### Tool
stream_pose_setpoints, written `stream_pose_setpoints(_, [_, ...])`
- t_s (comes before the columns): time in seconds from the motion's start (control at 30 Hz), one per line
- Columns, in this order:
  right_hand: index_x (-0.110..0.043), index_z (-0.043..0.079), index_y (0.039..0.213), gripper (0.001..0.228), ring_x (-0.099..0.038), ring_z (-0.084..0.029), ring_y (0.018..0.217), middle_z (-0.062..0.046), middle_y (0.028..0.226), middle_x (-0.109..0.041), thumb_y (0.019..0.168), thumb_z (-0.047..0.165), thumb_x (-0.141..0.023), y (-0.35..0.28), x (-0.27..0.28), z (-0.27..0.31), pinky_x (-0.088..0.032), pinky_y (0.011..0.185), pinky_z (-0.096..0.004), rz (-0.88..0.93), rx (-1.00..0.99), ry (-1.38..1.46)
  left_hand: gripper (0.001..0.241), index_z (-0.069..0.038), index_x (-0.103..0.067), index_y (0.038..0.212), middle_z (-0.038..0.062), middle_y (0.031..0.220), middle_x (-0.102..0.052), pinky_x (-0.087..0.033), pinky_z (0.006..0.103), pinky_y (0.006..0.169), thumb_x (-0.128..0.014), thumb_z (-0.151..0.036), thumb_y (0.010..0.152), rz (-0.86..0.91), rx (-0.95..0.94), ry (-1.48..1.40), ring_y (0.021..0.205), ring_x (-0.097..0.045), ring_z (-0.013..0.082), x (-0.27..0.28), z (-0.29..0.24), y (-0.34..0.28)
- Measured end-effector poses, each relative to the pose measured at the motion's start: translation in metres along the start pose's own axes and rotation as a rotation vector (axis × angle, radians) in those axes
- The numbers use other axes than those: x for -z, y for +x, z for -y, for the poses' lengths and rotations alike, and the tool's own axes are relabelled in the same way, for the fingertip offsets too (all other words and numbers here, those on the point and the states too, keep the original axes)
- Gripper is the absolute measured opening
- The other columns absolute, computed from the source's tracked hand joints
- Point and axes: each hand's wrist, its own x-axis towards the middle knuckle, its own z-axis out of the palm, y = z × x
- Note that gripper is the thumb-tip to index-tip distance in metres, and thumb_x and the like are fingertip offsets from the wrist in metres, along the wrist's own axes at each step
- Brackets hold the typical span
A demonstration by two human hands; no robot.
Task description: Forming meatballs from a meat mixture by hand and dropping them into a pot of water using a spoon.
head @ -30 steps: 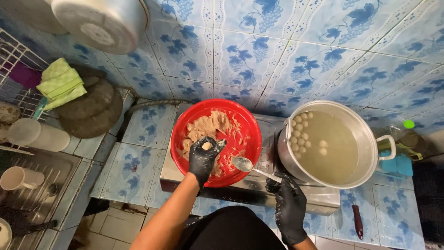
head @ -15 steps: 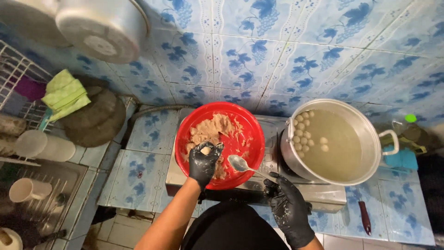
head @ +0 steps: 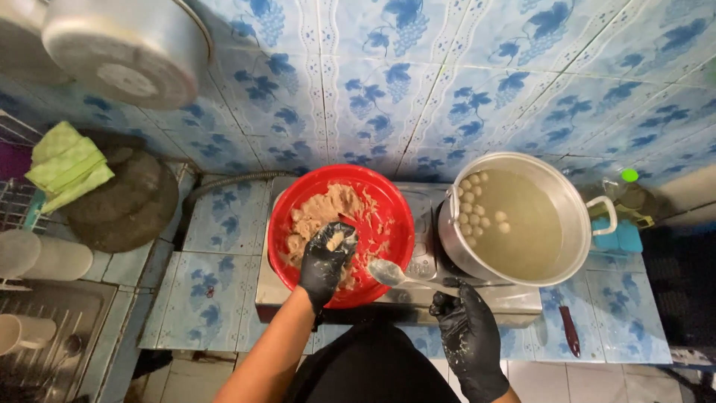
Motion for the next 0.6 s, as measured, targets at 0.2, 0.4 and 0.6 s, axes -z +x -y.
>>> stream_pose_setpoints(0.2, [-0.059, -0.005, 0.126, 0.037, -0.064, -0.032, 0.093, -0.020, 0.121, -0.066, 0.104, 0.023, -0.047, -0.005, -0.017, 0.005, -0.054, 0.088, -0.044, -0.029, 0.093, -0.057, 0.031, -0.017, -0.056, 0.067, -0.003, 0.068, -0.057, -0.048, 0.0317, 0.064, -0.081, -0.006, 0.081, 0.052, -0.392, 0.142, 0.066, -0.052, 0.0112, 0.002, 0.007, -0.008])
stream_pose_setpoints(0.4, [-0.062, -0.008, 0.116, 0.035, -0.068, -0.034, 0.077, -0.022, 0.096, -0.069, 0.107, 0.021, -0.044, -0.022, -0.052, 0.020, -0.057, 0.078, -0.043, 0.181, 0.466, -0.232, 0.033, -0.014, -0.052, 0.061, -0.003, 0.059, -0.054, -0.042, 0.0324, 0.058, -0.075, -0.011, 0.085, 0.010, -0.548, 0.388, 0.059, -0.047, 0.0105, -0.001, 0.011, -0.009])
stream_pose_setpoints(0.6, [-0.069, 0.001, 0.095, 0.040, -0.072, -0.023, 0.085, -0.011, 0.088, -0.074, 0.104, 0.016, -0.034, -0.036, -0.089, 0.028, -0.056, 0.086, -0.035, 0.182, 0.891, -0.875, 0.027, -0.015, -0.051, 0.061, -0.002, 0.060, -0.052, -0.040, 0.0316, 0.055, -0.068, -0.005, 0.080, 0.126, -0.660, 0.332, 0.058, -0.049, 0.0113, 0.008, 0.011, -0.006])
